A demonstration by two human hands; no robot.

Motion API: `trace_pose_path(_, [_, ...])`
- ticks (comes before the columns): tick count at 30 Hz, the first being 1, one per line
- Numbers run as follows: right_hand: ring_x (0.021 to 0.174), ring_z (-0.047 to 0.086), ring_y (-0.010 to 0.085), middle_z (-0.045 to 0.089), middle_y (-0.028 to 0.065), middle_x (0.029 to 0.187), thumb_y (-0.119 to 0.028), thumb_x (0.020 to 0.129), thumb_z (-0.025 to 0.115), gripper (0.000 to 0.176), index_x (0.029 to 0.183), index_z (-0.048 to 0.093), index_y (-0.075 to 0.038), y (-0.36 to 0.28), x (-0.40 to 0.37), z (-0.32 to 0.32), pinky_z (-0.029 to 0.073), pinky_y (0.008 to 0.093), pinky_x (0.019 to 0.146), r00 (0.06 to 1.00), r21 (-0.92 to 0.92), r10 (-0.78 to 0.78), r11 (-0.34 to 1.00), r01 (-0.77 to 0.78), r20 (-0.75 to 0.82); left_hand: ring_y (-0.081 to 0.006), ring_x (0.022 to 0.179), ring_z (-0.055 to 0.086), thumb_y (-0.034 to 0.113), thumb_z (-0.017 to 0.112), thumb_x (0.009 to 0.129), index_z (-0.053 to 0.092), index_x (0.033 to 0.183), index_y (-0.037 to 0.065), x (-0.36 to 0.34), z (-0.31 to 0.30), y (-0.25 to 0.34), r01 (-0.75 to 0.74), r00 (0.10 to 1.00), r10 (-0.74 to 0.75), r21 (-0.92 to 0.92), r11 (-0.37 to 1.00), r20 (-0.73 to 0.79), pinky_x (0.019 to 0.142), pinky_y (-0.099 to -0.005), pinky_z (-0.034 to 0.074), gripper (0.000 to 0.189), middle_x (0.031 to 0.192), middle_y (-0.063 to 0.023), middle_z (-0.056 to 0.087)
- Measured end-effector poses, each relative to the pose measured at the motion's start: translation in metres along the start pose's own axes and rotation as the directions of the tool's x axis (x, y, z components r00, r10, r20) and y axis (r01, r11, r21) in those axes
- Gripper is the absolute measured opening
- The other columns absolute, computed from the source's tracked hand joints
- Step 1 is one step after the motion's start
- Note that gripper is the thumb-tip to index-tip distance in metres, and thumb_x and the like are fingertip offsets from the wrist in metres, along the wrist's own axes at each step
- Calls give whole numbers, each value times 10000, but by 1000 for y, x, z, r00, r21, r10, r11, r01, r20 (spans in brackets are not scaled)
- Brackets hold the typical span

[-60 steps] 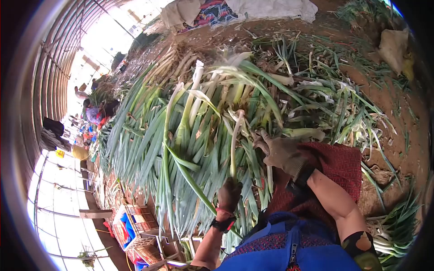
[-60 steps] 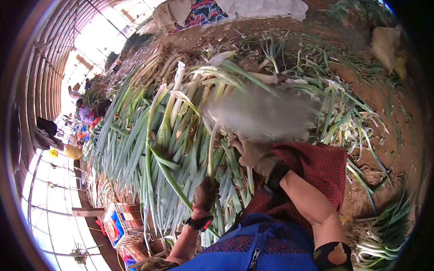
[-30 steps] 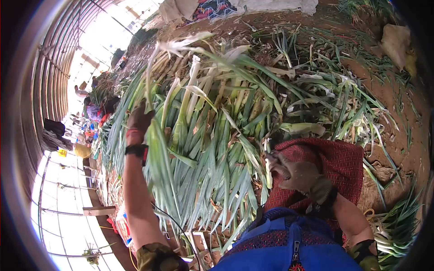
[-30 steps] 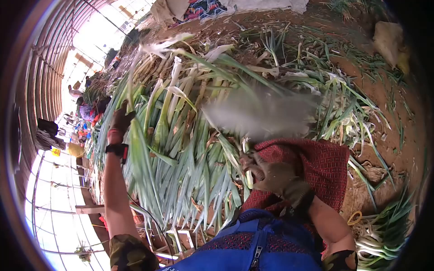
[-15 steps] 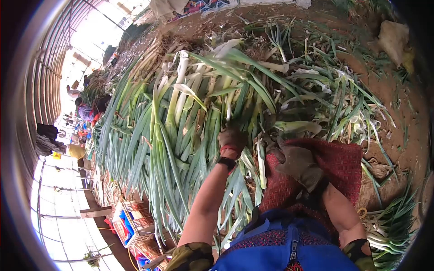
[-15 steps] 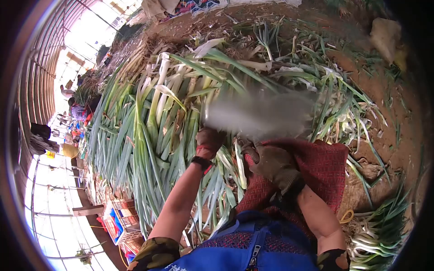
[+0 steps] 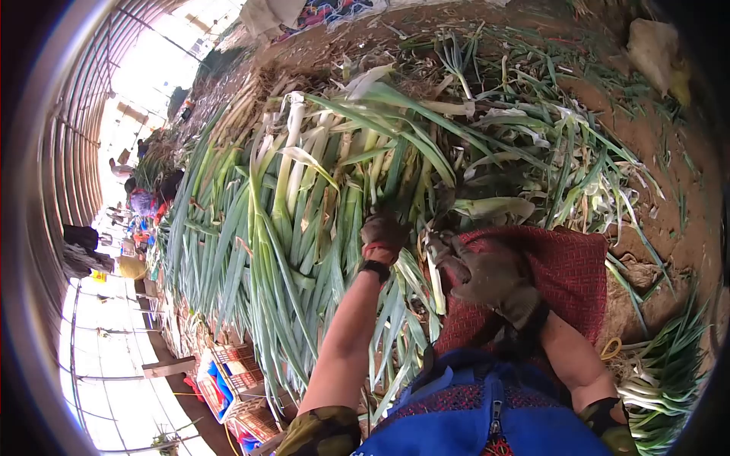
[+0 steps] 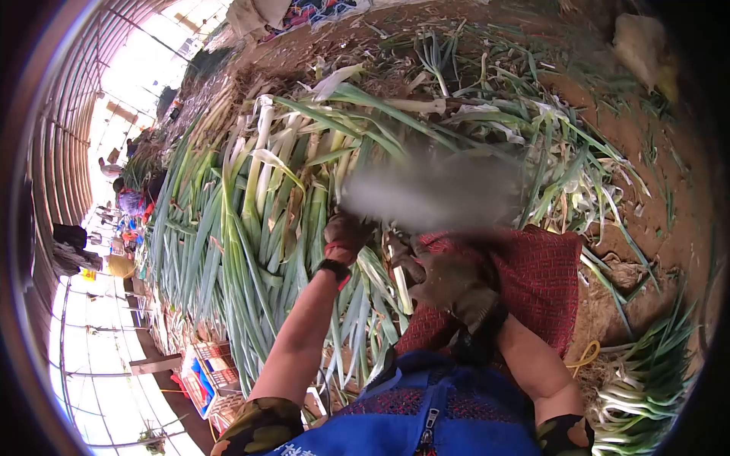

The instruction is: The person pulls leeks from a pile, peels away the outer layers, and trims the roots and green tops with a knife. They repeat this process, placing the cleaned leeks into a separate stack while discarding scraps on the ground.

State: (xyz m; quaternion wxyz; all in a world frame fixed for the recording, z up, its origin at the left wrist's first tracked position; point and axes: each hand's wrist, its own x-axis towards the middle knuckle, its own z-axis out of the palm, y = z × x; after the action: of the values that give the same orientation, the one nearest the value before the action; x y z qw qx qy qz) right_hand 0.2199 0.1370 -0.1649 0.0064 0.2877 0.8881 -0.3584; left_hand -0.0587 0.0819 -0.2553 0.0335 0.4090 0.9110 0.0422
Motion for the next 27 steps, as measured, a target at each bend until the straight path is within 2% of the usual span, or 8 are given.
trace_pose_path(6, [898,693,399,705,242,950,-382,718,714,737,1377,538,-102,5,-6,-11,546,497,812,998,-13,19,1000,-20,-57,-349,953,715,357,817,705,646,1188,107,33,12,-10,10,999,-2,-135,991,54,814,-464,571,570,1106,-178,710])
trace_pose_path(8, [905,681,407,701,243,968,-420,708,747,913,1488,402,-94,5,-14,-14,533,487,814,999,29,52,998,-52,12,-336,956,719,294,808,707,658,1192,122,53,3,-6,54,911,11,-147,988,411,823,-445,575,537,1142,-173,706])
trace_pose_path(10, [902,677,409,699,242,971,-439,701,762,992,1535,350,-93,7,-17,-12,528,484,809,998,70,61,996,-63,26,-325,1044,697,189,790,700,630,1275,148,29,-5,-3,142,901,-30,-228,963,432,877,-416,563,598,1221,-164,686])
trace_pose_path(13, [891,682,409,700,241,950,-411,697,745,857,1441,457,-97,9,-21,-7,535,493,803,996,122,76,990,-70,-38,-343,1137,652,166,777,701,591,1332,145,-7,10,-2,-69,941,234,-538,840,244,937,-415,537,658,1245,-163,673])
trace_pose_path(17, [904,686,407,701,244,937,-355,694,715,657,1283,603,-86,0,-27,-19,538,495,829,994,118,99,989,-93,-49,-351,1118,656,197,765,739,548,1371,144,-23,17,-6,-141,917,307,-510,849,256,938,-450,527,671,1198,-182,686])
trace_pose_path(18, [908,687,403,702,243,940,-356,693,714,656,1280,604,-84,-1,-27,-19,537,493,835,993,110,105,989,-100,-44,-368,1033,685,278,713,825,586,1331,145,-25,-29,17,89,853,109,-349,933,510,889,-485,538,538,1095,-190,715])
trace_pose_path(24, [834,699,385,710,207,871,-430,723,717,829,1433,486,-69,-9,-30,-4,548,495,765,1000,-68,-1,998,2,15,-419,884,699,420,581,906,711,1091,137,1,-9,-5,-291,942,292,-30,956,166,748,-496,574,362,973,-225,717])
trace_pose_path(27, [825,701,379,710,207,860,-413,710,733,872,1456,451,-60,-6,-18,-3,551,488,748,995,-93,73,993,-78,-61,-398,834,713,317,570,895,742,952,108,32,15,-19,-114,989,116,-27,993,87,713,-498,583,276,940,-204,726])
